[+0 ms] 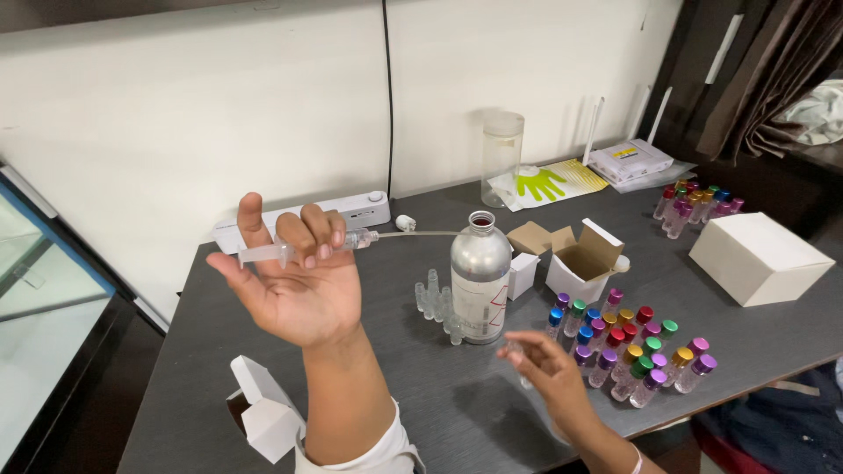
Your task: The person fills small glass bottles with liquid from a large metal container using a syringe and then places caps on the bottles.
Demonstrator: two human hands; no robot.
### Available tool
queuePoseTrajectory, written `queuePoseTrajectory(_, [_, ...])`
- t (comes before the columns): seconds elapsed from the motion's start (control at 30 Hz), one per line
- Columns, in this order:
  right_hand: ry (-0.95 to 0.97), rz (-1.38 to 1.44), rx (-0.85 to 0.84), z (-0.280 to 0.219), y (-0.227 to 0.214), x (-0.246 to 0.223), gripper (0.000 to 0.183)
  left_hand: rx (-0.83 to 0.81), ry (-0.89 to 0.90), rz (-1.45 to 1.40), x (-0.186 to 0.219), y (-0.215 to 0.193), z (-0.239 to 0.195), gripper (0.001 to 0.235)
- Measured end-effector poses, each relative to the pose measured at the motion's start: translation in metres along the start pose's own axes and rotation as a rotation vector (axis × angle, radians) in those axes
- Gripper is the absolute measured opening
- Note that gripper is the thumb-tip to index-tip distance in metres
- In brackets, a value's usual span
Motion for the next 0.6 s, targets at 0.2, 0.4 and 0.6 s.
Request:
queuePoseTrajectory(0.2, [-0.418, 0.28, -0.006, 0.033, 0.031, -0.094, 0.028, -0.087, 0.035, -0.003, 0.018, 0.003, -0.005, 0.051])
queuePoseTrajectory(0.4, [-0.574, 0.186, -0.001, 0.038, 0.05, -0.113, 0.034, -0.11, -0.007, 0.004, 0.017, 0.002, -0.005, 0.049])
queuePoseTrajectory(0.6, [-0.689, 0.102, -0.013, 0.027, 0.053, -0.11, 0.036, -0.117, -0.069, 0.038, 0.007, 0.006, -0.004, 0.049])
Point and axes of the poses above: each hand's wrist, its own z-axis towards the middle knuckle, its own y-axis out of the palm, x = y × z, the point moved 10 cm from there along z, towards the middle knuckle, and after that the axes turned 2 degrees about -x, right-handed, at the moved point
